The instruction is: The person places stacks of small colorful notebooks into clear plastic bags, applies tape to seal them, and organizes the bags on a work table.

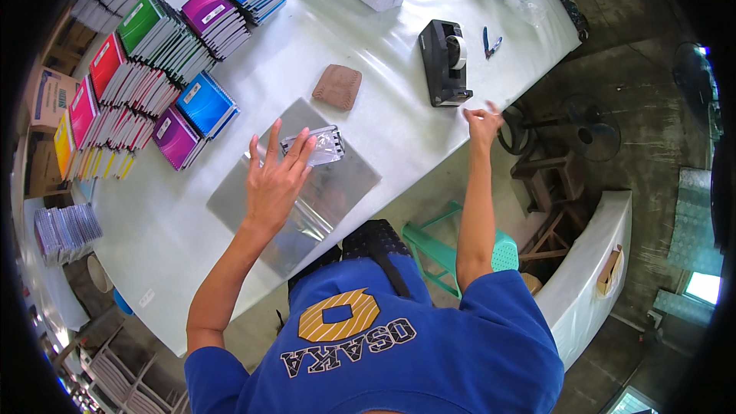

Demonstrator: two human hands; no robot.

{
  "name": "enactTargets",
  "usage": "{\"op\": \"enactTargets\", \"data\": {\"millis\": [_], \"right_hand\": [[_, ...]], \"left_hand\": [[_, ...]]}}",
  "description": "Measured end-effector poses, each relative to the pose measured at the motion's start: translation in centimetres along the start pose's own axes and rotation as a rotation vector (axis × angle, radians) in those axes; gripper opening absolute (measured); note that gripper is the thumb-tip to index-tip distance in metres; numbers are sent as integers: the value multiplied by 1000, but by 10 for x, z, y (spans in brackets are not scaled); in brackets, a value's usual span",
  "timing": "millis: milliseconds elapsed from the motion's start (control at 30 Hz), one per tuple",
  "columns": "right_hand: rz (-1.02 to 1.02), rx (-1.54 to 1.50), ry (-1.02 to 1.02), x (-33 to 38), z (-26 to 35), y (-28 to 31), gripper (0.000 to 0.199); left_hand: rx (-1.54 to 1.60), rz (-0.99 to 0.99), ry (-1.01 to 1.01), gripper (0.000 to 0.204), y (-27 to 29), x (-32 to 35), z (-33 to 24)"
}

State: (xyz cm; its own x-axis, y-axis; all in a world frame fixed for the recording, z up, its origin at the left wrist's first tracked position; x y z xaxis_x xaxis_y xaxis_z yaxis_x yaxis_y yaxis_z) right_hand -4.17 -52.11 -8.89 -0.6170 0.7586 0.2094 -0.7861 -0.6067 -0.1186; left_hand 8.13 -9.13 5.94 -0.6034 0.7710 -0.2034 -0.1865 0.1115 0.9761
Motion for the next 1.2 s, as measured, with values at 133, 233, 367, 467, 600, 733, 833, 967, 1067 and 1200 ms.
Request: {"op": "enactTargets", "data": {"millis": [133, 233, 367, 467, 600, 733, 833, 967, 1067, 1200], "right_hand": [[-72, 361, 1, 45, 48, -43, 26], [218, 97, -236, 132, 54, -160, 24], [319, -99, -428, 220, 40, -254, 27], [209, -43, -437, 235, 5, -258, 29], [51, -14, -355, 244, -11, -248, 32], [-7, -71, -303, 246, -19, -248, 37], [-1, -44, -301, 247, -22, -251, 44], [-79, -31, -312, 242, -24, -257, 42], [-35, -16, -313, 238, -28, -257, 40], [200, -120, -179, 233, -33, -250, 32]], "left_hand": [[-6, -8, 8, 50, -3, 1, 1], [4, -16, 26, 49, -10, 10, 6], [11, -50, -3, 51, -8, 8, 4], [24, -62, 1, 51, -9, 8, 3], [43, -50, -17, 50, -12, 12, 1], [68, -77, -11, 50, -12, 10, 4], [63, -74, -16, 50, -14, 12, 6], [75, -71, -3, 52, -15, 11, 7], [59, -36, 8, 53, -15, 10, 10], [34, -4, -7, 55, -13, 0, 10]]}}
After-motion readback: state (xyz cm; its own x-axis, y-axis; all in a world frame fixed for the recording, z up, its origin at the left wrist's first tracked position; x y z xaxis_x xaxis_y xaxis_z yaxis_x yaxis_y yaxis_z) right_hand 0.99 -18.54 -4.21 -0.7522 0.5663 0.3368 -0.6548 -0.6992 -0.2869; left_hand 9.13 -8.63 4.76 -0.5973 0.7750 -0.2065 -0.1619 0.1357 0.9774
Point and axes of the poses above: each hand's wrist, its own x-axis away from the middle knuckle, its own y-axis out of the back of the hand, z = x × y, the point moved 8 cm from there along -x, towards the middle knuckle, and after that the axes turned 9 degrees about -x, right-handed, at the moved point
